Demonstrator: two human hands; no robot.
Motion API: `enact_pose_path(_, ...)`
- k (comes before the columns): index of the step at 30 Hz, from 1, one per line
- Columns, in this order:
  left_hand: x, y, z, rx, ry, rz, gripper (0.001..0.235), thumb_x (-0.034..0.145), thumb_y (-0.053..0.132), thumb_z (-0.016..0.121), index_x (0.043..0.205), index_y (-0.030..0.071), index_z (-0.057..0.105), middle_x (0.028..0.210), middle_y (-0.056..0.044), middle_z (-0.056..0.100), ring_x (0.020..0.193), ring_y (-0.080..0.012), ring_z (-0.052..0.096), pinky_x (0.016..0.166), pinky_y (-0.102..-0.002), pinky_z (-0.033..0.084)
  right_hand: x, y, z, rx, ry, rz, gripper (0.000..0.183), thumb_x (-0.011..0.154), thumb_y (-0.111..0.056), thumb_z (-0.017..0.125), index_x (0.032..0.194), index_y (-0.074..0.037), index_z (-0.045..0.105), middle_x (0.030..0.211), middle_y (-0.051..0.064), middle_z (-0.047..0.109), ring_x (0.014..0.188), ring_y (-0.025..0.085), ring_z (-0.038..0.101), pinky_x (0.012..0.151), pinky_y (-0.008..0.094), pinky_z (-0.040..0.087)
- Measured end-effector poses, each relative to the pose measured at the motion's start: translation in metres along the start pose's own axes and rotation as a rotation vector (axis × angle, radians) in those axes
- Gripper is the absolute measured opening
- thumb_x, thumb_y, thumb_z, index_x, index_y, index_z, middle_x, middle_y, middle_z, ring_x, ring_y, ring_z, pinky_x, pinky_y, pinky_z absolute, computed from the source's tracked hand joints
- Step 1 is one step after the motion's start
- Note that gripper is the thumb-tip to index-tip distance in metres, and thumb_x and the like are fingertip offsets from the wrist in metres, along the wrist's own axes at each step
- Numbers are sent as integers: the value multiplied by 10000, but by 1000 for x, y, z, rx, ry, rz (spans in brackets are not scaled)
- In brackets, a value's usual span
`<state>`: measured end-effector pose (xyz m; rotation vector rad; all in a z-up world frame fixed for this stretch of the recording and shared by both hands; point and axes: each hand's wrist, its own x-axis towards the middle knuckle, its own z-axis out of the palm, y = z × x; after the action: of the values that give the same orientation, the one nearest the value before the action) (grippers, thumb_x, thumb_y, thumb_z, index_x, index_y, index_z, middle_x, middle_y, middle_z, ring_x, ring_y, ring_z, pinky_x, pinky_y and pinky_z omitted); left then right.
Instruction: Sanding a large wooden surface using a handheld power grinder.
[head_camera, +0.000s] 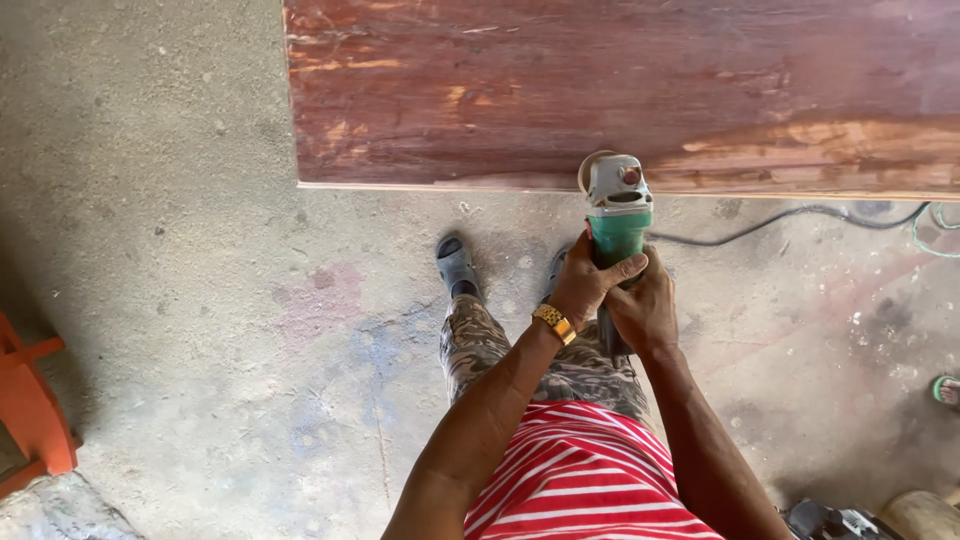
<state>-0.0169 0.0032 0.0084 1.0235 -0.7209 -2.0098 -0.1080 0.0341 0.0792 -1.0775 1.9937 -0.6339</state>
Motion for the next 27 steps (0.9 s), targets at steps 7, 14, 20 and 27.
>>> enact_pose_path(7, 17, -31, 41, 84, -39, 22, 596, 837, 281, 867, 1272, -23, 595, 1149, -126, 715, 1025, -197, 688, 930, -329, 573, 5, 30, -38, 43, 51, -11, 384, 844, -173, 717, 1168, -2, 601, 985, 169, 746, 877, 223, 729, 738, 382, 576)
enact_pose_path(14, 33, -41, 73, 109, -117, -3, 642, 837, 347, 859, 1282, -43, 609, 1151, -158, 730, 1056, -239, 701, 954, -350, 563, 13, 50, -65, 64, 91, 63, 381, 865, -156, 698, 1182, 23, 585, 1000, 173, 736, 879, 217, 720, 740, 362, 588)
enact_pose_path(20, 25, -20, 50, 93, -86, -9, 648, 830, 355, 856, 1277, -33, 593, 1150, -149, 723, 1054, -233, 705, 951, -345, 576, 15, 34, -46, 51, 48, 17, 369, 888, -159, 704, 1187, 22, 585, 1008, 167, 740, 886, 208, 727, 742, 349, 594)
enact_pose_path(27, 13, -10, 15, 43, -27, 24, 621, 834, 312, 863, 1276, -27, 591, 1145, -128, 712, 1032, -196, 676, 924, -337, 568, 10, 18, -13, 164, -29, -13, 374, 884, -154, 716, 1193, 12, 586, 1056, 141, 733, 951, 169, 709, 787, 333, 586)
